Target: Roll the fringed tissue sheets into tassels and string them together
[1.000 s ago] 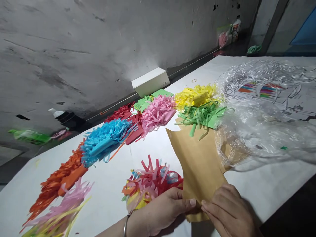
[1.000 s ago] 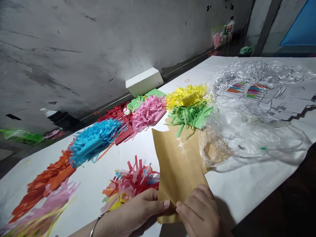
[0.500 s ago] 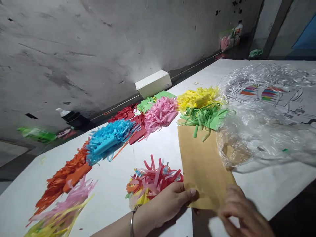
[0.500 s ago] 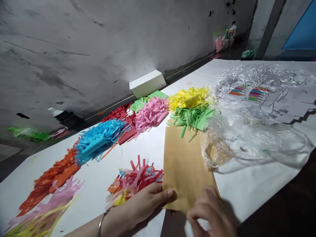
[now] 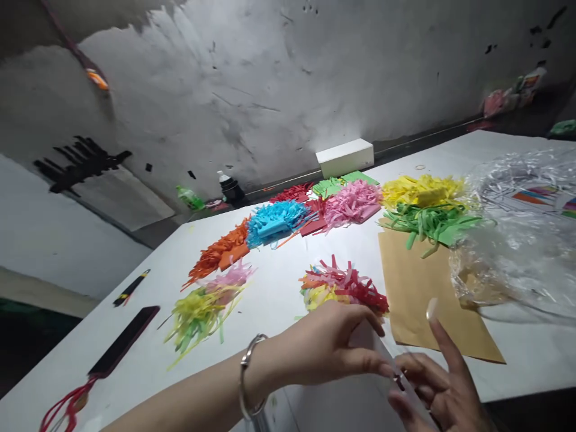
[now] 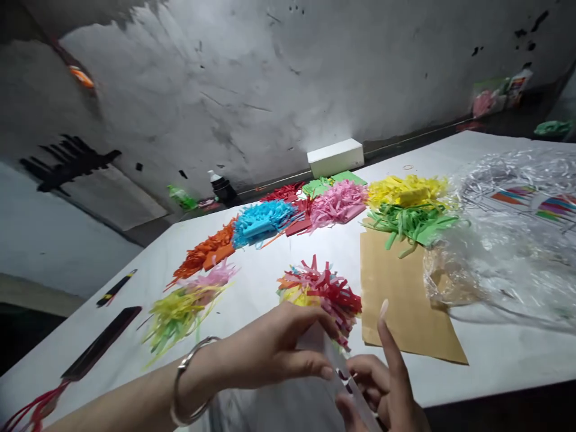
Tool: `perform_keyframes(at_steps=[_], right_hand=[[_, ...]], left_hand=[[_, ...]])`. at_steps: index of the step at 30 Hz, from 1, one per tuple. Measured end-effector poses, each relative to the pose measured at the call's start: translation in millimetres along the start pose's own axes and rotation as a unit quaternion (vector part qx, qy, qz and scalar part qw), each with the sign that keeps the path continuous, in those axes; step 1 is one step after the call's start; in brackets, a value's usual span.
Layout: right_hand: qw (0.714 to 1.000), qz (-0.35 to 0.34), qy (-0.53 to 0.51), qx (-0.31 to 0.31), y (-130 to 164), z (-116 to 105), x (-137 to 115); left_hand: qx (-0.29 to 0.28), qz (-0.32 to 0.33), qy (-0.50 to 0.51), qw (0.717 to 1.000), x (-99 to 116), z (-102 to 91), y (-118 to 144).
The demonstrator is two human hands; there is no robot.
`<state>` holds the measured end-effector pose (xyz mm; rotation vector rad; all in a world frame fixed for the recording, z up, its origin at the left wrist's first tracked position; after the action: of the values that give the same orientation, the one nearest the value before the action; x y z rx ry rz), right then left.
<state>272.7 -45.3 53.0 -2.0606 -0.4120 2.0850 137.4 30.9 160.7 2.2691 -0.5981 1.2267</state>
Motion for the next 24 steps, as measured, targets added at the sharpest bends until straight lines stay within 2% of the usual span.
perform_keyframes(at_steps=[2,3,5,6,7,8,10,12,14,17,24], right_hand=[[0.997,-0.049,0.061,-0.009,-11.7,-8.9,-12.6],[0.991,-0.081,0.109,0.019,-18.2,-17.6,-21.1],[0.962,-0.150,0.203,0.109,-29.1,-34.0,-43.6],[0.948,-0.181,0.226,0.131,-33.7,-36.3,-56.0],[0.945,-0.207,0.226,0.116,-39.0,-32.3,-67.3],[0.952,-0.216,0.208,0.066,-45.2,-22.8,-75.8],[0.970,-0.176,0.148,-0.084,-56.8,6.8,-83.2],[0.971,-0.096,0.116,-0.187,-65.1,35.3,-79.6],[0.967,-0.045,0.125,-0.220,-71.9,54.0,-71.4],[0.962,-0.049,0.165,-0.212,-78.8,65.0,-61.8],[0.943,-0.120,0.254,-0.175,-76.3,67.3,-54.2]], left_hand=[[-0.020,-0.001,0.010,1.000,1.5,-8.2,29.1],[0.000,-0.003,0.009,1.000,-0.5,-14.2,41.4],[0.092,0.004,-0.001,0.996,-7.8,-29.4,61.2],[0.150,0.010,-0.004,0.989,-13.1,-36.9,69.4],[0.203,0.014,0.000,0.979,-19.6,-42.8,76.4],[0.248,0.015,0.015,0.968,-27.5,-46.9,82.0],[0.307,0.006,0.072,0.949,-46.3,-49.4,88.6],[0.325,-0.003,0.144,0.935,-64.2,-45.5,89.4],[0.330,-0.005,0.198,0.923,-77.2,-39.7,88.0],[0.340,-0.002,0.223,0.913,-88.1,-33.2,86.2],[0.330,-0.009,0.249,0.911,-100.0,-25.7,82.0]])
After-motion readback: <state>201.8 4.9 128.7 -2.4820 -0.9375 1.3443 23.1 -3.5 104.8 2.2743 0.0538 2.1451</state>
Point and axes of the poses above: each hand's wrist, its own y-axis away from the middle knuckle, its own z-axis out of the palm, x = y × z, the point moved 6 cm from there along -y, towards the middle knuckle
